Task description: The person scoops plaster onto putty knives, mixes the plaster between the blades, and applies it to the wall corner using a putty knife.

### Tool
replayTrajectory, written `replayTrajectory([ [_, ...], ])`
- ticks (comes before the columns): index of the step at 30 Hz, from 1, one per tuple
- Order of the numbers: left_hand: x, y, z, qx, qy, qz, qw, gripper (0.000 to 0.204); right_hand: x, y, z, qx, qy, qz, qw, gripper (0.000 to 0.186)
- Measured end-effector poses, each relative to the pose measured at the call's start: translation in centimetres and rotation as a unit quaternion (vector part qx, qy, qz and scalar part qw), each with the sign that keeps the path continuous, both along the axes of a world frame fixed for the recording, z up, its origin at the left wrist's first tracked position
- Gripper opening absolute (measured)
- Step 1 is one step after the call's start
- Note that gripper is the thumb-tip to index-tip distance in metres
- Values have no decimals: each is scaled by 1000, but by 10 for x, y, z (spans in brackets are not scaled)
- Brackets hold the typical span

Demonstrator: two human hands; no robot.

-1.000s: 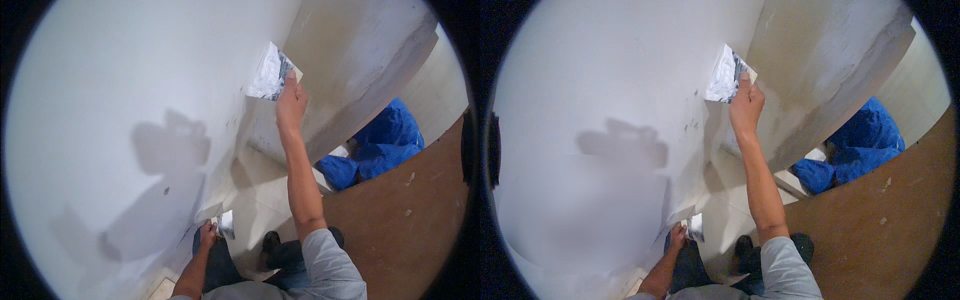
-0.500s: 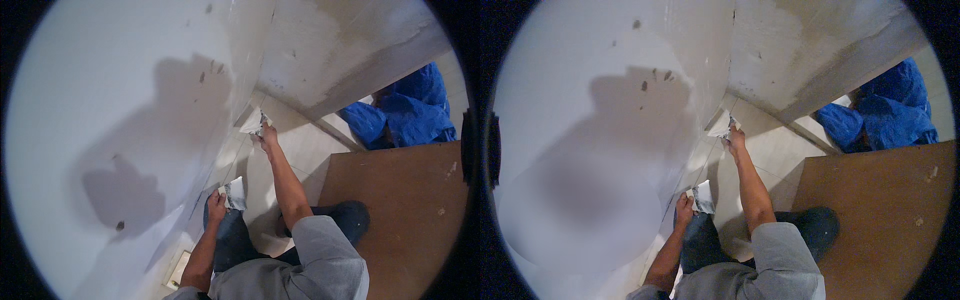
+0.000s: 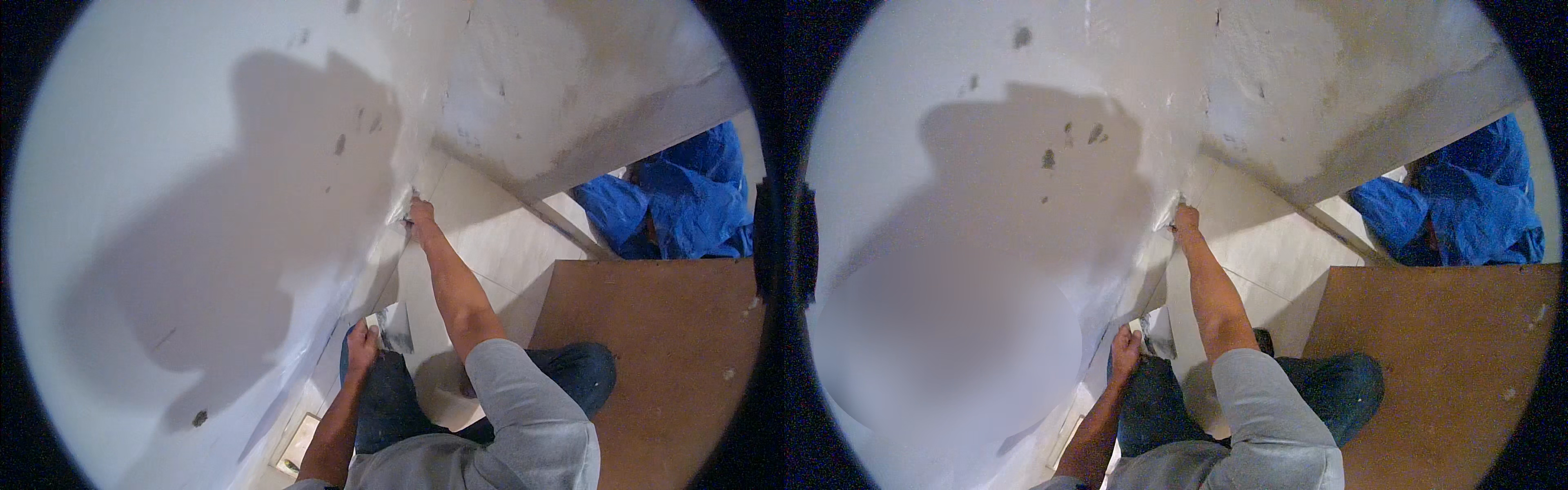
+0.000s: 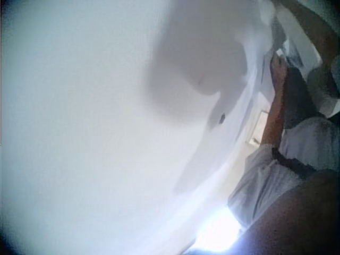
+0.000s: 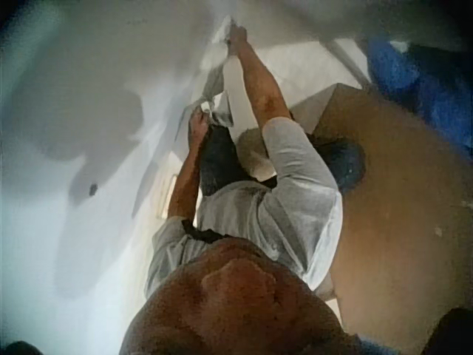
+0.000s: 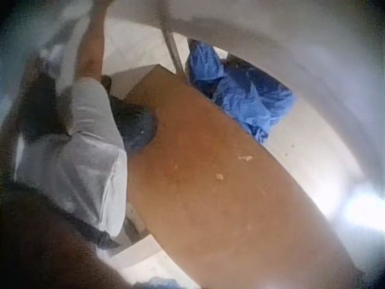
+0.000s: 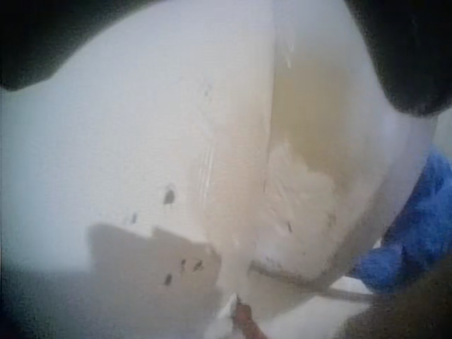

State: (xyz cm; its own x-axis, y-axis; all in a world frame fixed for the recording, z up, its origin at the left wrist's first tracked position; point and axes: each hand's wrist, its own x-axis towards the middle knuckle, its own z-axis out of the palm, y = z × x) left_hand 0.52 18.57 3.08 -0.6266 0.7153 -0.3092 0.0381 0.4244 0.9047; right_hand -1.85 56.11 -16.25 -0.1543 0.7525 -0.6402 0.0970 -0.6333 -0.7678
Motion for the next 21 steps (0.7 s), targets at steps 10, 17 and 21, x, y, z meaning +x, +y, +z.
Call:
replayTrajectory([
  [10,-6,-18,4,9,-81,66,994,19,-44,-17,327,254,136,-72,955,35],
  [17,-2,-24,-5,77,-24,49,996,16,-54,-32,534,435,157,-65,884,37],
  [21,-2,-24,-9,94,-7,42,995,17,-53,-90,606,571,165,-52,802,32],
])
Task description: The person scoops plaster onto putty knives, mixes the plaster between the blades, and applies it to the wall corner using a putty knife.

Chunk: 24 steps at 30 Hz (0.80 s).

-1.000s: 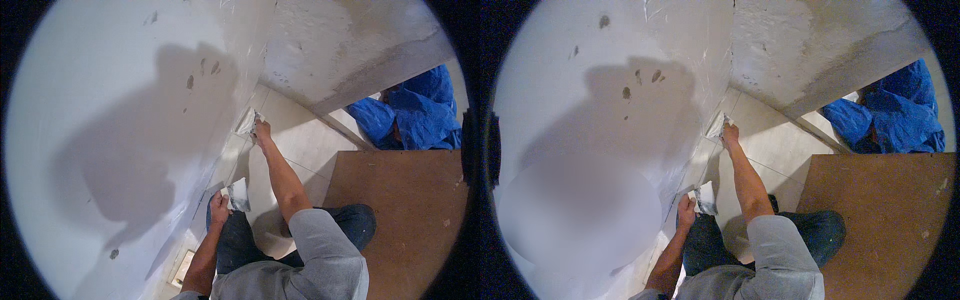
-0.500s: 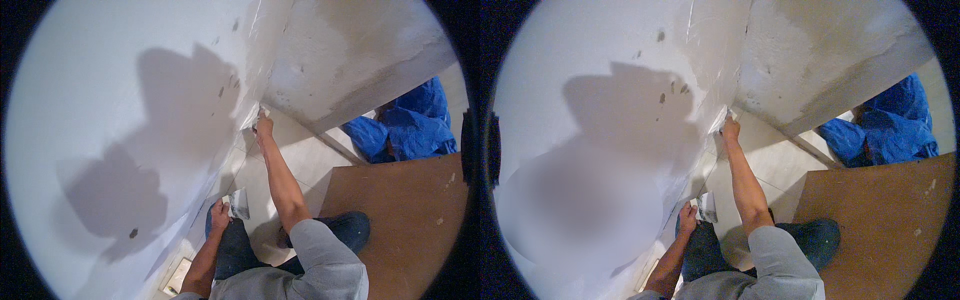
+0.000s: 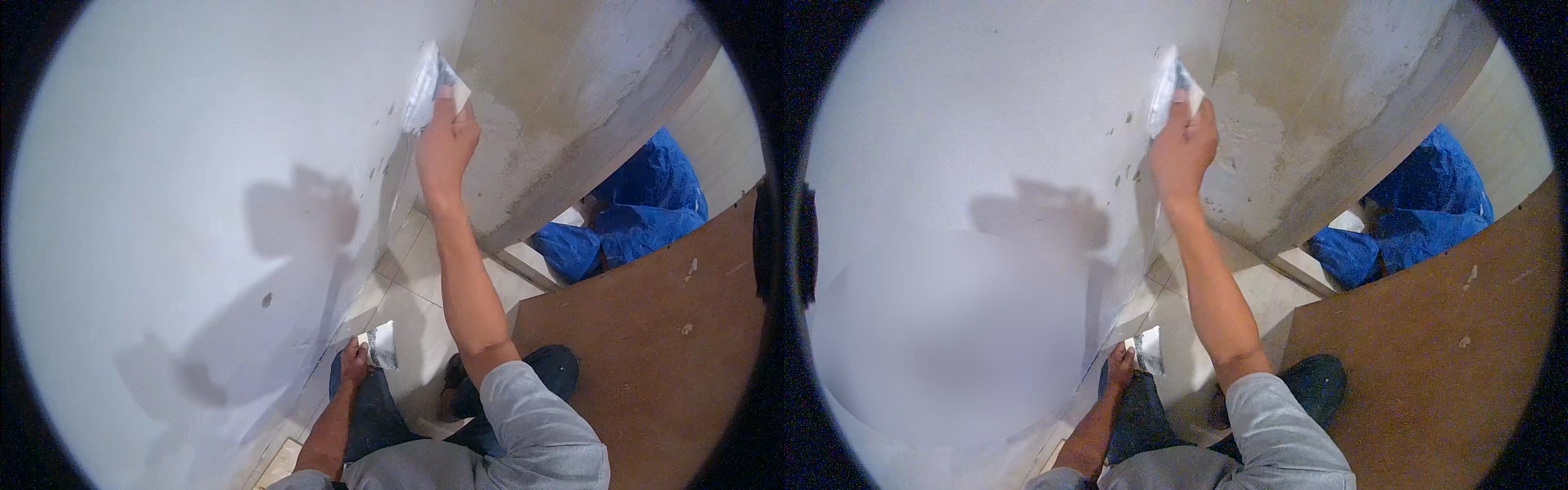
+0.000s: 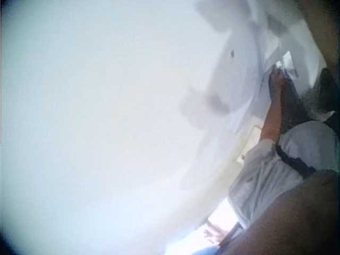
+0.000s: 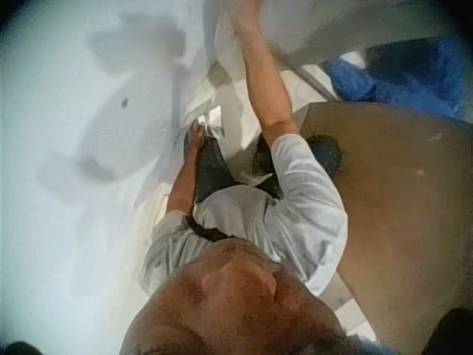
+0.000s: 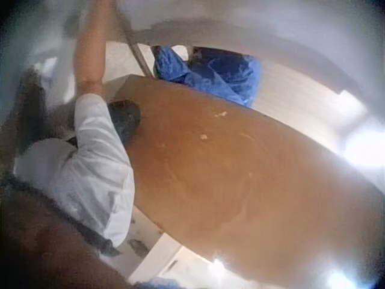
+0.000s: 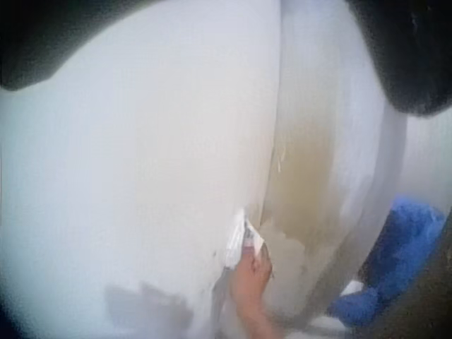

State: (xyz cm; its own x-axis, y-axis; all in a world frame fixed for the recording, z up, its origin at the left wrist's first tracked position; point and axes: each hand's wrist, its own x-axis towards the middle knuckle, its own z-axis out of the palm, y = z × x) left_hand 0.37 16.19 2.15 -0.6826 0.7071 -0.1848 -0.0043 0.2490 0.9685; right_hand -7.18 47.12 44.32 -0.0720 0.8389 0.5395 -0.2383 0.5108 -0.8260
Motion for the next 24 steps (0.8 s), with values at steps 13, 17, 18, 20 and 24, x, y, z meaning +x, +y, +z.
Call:
replayTrajectory([
  [13,-8,-2,0,-84,-31,3,996,23,84,3,-238,-214,-103,12,971,31],
  [17,-4,11,22,-100,-148,1,984,20,93,21,-383,-509,-71,25,857,32],
  [18,-5,9,22,-106,-158,9,982,20,87,16,-410,-520,-69,27,851,32],
  [20,-7,4,15,-121,-161,15,979,20,73,7,-463,-499,-93,32,861,37],
  [24,-5,11,19,-132,-89,-16,987,20,55,19,-595,-436,-326,-33,838,44],
])
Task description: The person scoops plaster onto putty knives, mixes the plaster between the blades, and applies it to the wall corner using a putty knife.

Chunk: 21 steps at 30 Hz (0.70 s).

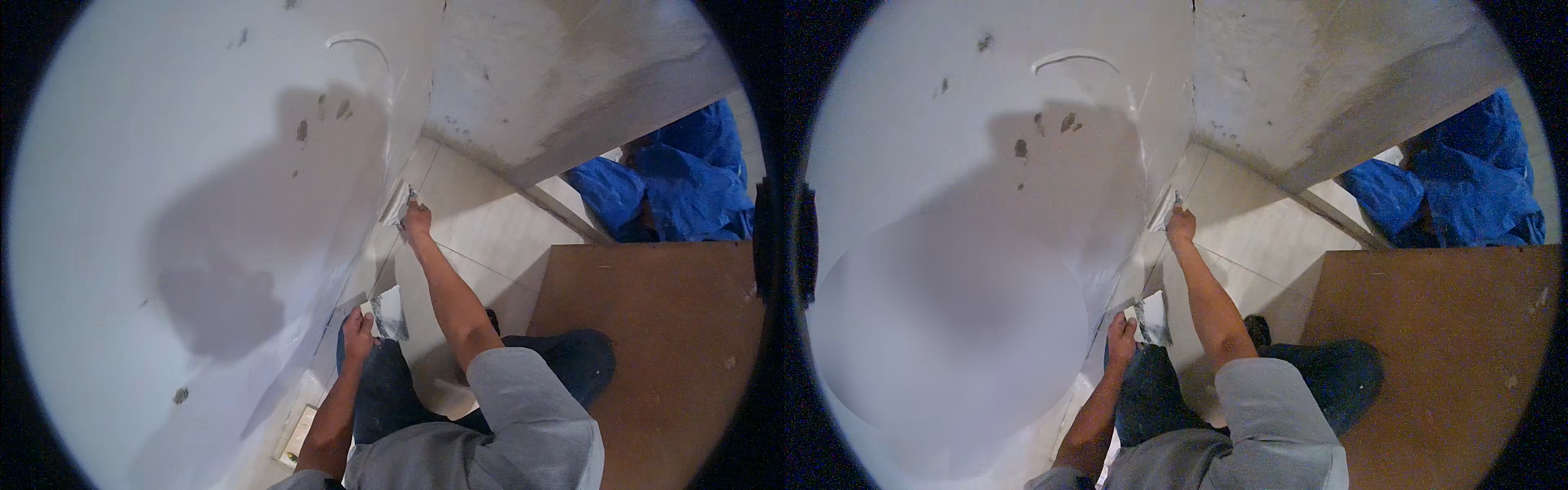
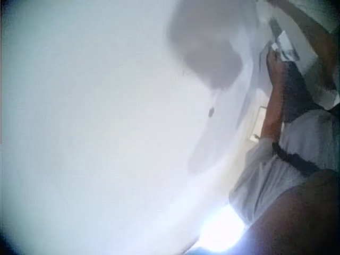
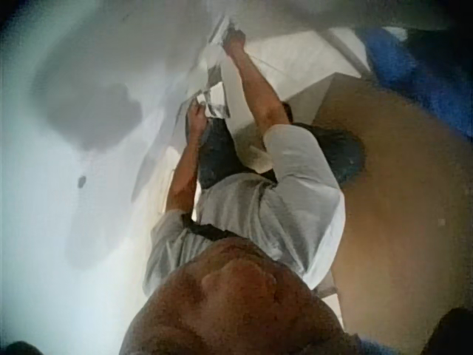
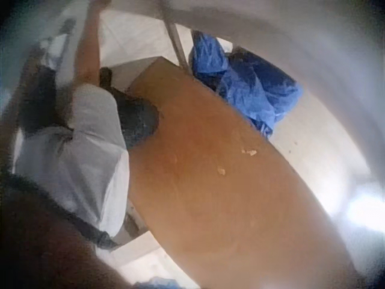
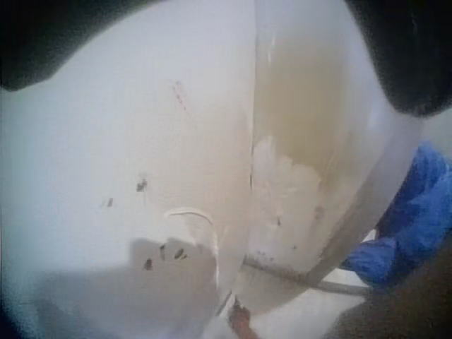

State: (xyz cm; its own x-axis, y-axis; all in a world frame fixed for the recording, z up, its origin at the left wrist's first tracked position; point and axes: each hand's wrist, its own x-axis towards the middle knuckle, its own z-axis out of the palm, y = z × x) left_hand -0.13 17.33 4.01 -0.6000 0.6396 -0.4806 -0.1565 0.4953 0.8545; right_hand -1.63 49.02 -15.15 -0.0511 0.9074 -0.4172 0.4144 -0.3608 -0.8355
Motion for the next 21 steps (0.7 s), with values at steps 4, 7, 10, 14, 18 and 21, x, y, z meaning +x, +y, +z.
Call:
replayTrajectory([
  [4,7,3,-16,7,-89,54,995,18,-10,20,-70,75,6,32,997,43],
  [7,-1,-5,-24,56,128,-15,990,16,-32,9,-69,83,-12,53,995,40],
  [10,5,5,-23,26,42,-12,999,16,-21,33,-29,38,-58,48,996,41],
  [14,-5,-23,-23,1,39,34,999,17,-47,-5,80,-12,-1,77,997,42],
  [18,3,-10,-11,34,-59,83,994,17,-39,14,204,-28,227,-56,972,36],
  [21,3,-9,-23,41,-70,57,995,17,-38,14,316,62,289,-36,955,32],
])
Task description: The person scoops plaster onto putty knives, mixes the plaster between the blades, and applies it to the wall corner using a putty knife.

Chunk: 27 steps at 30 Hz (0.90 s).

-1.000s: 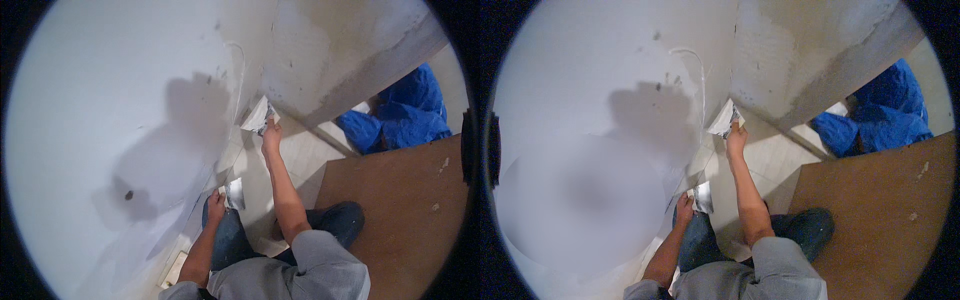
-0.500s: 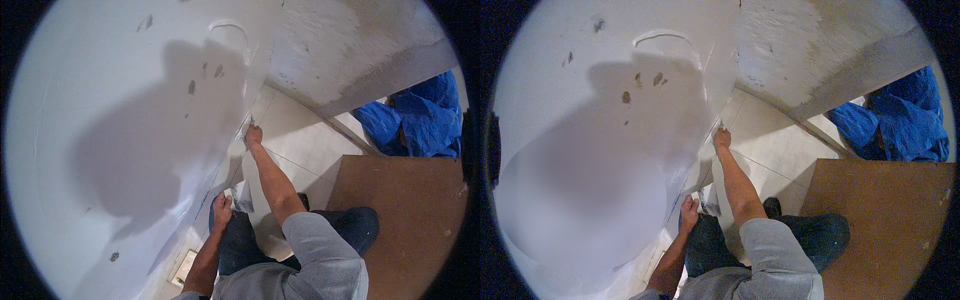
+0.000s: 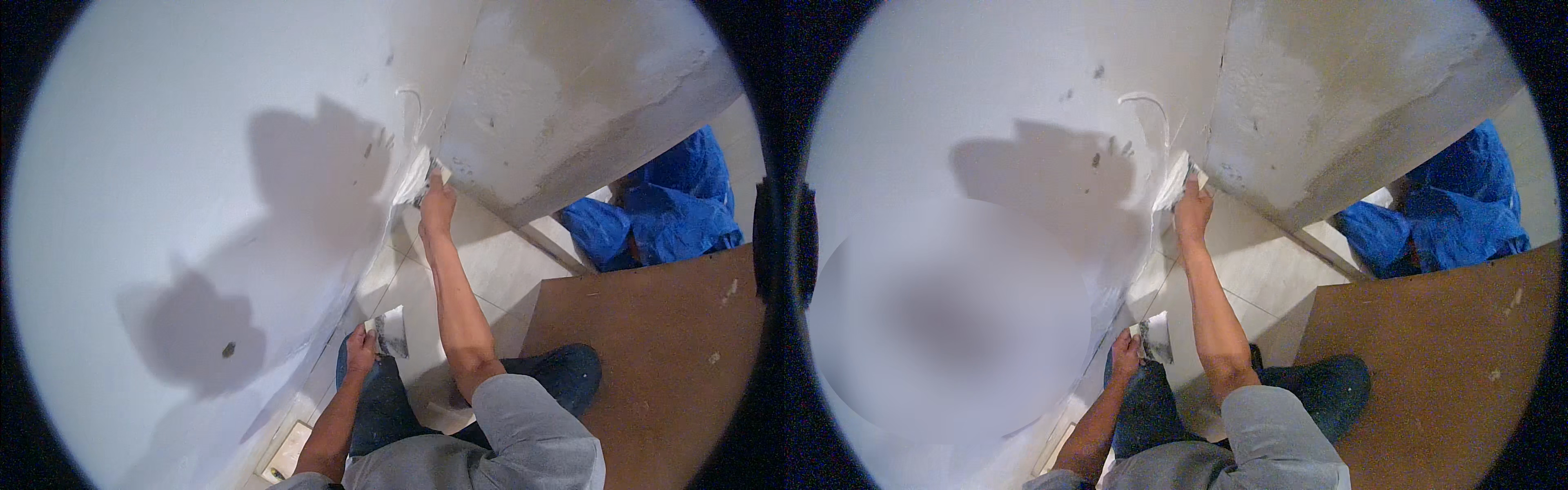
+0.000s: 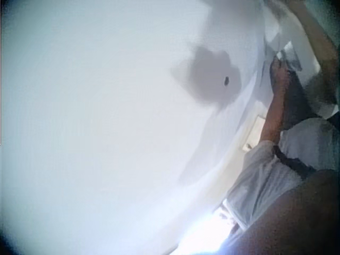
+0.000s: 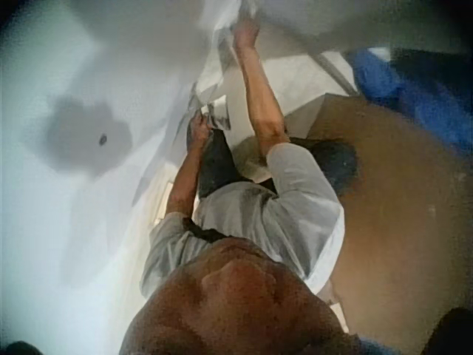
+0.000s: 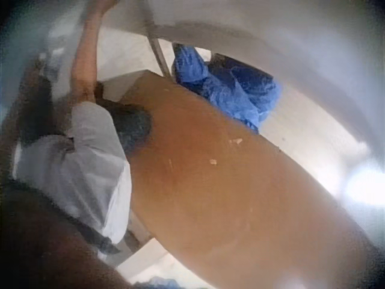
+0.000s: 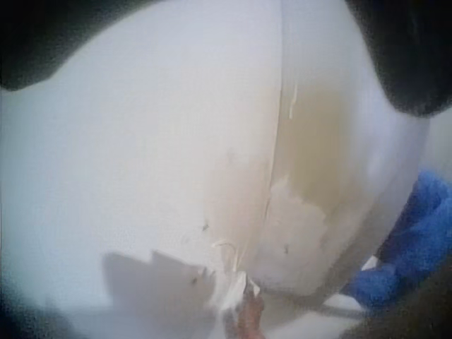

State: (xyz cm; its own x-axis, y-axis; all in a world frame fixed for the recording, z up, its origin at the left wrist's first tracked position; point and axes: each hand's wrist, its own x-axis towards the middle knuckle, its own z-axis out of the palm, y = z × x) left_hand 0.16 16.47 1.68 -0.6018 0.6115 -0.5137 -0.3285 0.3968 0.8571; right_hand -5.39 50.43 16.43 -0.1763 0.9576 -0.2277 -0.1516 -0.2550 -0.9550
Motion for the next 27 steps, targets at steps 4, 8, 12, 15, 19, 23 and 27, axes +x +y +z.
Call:
replayTrajectory([
  [4,3,-1,-10,59,371,-30,926,17,-9,-18,116,208,-14,-45,977,34],
  [8,-3,-11,-9,48,133,-20,990,18,-25,-45,196,327,-20,-93,940,35],
  [12,9,2,25,90,-14,2,996,19,-14,-100,248,540,-82,-86,833,28],
  [15,5,-5,23,92,7,13,996,19,-3,-138,246,651,-80,-58,753,25],
  [19,3,-9,21,59,25,0,998,18,28,-137,215,666,-138,-29,732,21],
  [23,-3,-4,24,22,158,-28,987,19,53,-99,108,268,-67,-11,961,31],
  [27,2,2,18,10,120,-50,991,19,71,-35,-61,10,-7,-27,1000,33],
])
